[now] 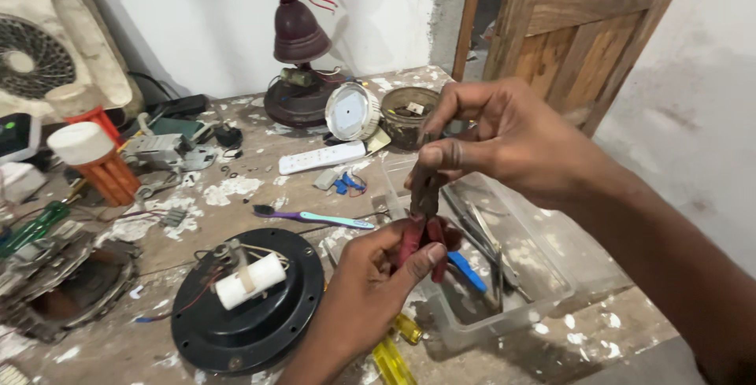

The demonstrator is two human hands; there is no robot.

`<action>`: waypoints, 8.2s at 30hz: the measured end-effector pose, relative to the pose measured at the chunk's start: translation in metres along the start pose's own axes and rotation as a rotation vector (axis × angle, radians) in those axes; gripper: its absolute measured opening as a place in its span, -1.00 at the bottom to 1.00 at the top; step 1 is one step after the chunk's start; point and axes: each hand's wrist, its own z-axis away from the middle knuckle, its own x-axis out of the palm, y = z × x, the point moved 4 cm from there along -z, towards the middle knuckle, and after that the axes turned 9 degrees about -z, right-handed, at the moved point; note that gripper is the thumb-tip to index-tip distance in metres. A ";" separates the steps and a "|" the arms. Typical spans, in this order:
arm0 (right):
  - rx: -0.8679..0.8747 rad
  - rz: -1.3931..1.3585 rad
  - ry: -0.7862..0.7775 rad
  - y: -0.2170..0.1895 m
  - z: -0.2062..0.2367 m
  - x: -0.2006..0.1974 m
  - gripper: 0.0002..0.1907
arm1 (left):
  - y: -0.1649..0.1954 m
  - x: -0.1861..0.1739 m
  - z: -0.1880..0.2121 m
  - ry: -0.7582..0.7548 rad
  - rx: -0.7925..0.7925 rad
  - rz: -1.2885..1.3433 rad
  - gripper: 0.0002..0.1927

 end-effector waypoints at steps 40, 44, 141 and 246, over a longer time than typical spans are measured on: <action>0.394 1.656 -0.256 0.159 -0.010 -0.045 -0.71 | -0.037 -0.010 0.033 0.049 -0.283 0.189 -0.75; 0.496 1.569 -0.268 0.147 -0.016 -0.044 -0.73 | -0.034 -0.008 0.029 0.046 -0.234 0.164 -0.74; 0.367 0.465 -0.140 0.104 -0.036 0.095 -0.88 | -0.035 -0.052 0.074 0.024 -0.465 -0.339 -0.78; 0.859 0.821 0.592 0.071 0.132 -0.179 -0.53 | -0.032 0.033 0.010 0.038 -0.362 -0.352 0.37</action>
